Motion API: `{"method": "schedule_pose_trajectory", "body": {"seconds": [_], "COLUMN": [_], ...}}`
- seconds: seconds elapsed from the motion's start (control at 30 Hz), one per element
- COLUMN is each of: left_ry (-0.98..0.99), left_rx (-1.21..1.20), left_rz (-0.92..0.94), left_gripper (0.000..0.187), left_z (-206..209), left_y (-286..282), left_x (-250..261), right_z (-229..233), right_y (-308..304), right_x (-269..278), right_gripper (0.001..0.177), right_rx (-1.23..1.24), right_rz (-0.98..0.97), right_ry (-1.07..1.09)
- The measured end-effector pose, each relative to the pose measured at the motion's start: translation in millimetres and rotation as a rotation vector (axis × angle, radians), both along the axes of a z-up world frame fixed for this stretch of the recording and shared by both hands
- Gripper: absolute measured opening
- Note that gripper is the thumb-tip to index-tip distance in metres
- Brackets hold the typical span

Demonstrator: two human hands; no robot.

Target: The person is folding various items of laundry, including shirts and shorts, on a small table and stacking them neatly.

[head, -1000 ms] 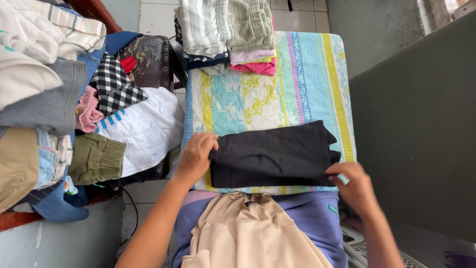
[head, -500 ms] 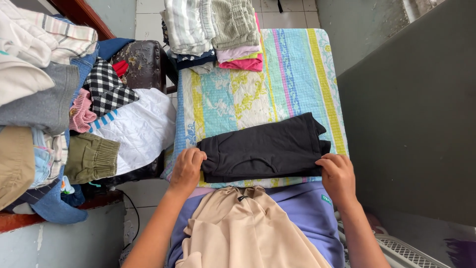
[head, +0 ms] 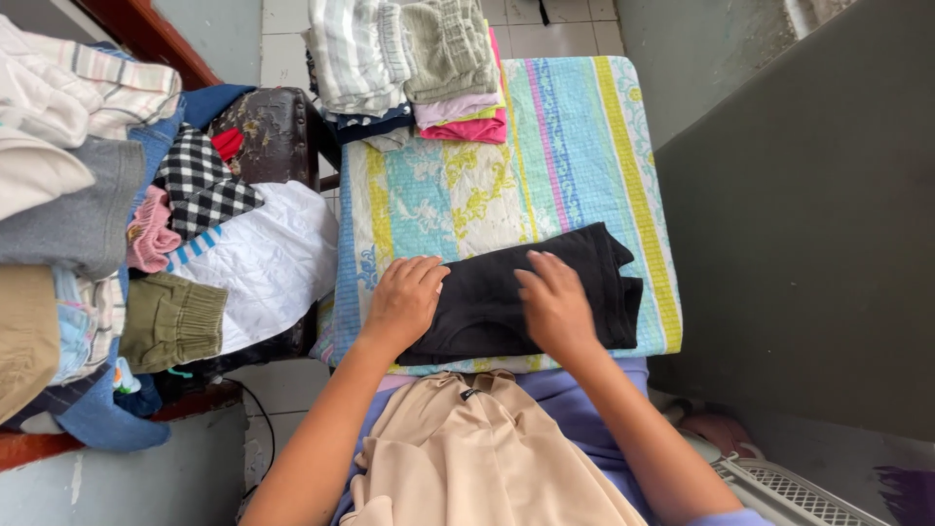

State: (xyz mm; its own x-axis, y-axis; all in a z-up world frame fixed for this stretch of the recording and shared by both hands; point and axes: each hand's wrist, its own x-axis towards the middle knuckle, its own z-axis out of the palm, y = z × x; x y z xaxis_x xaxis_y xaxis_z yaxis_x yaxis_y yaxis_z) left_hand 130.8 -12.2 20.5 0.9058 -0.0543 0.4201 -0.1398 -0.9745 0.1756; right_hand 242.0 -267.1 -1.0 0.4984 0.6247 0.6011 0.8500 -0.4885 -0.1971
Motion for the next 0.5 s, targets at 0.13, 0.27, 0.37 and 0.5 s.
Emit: {"method": "schedule_pose_trajectory", "body": {"seconds": [0.13, 0.27, 0.37, 0.5], "left_ry": [0.232, 0.286, 0.335, 0.387], "left_rx": [-0.171, -0.464, -0.468, -0.402], "left_rz": [0.136, 0.286, 0.38, 0.587], "left_gripper": [0.03, 0.03, 0.028, 0.032], "left_z": [-21.7, -34.9, -47.1, -89.1], "left_y": [6.8, 25.5, 29.9, 38.4], "left_x": [-0.6, -13.1, -16.0, -15.7], "right_z": [-15.9, -22.9, -25.1, -22.9], "right_y": [6.0, -11.8, -13.8, -14.7], "right_x": [7.5, 16.9, 19.0, 18.9], "right_gripper": [0.056, 0.089, 0.1, 0.103], "right_rx": [-0.252, -0.428, -0.479, -0.497], "right_rz": [-0.157, -0.381, -0.435, -0.438], "right_ry": [0.102, 0.297, 0.406, 0.472]}}
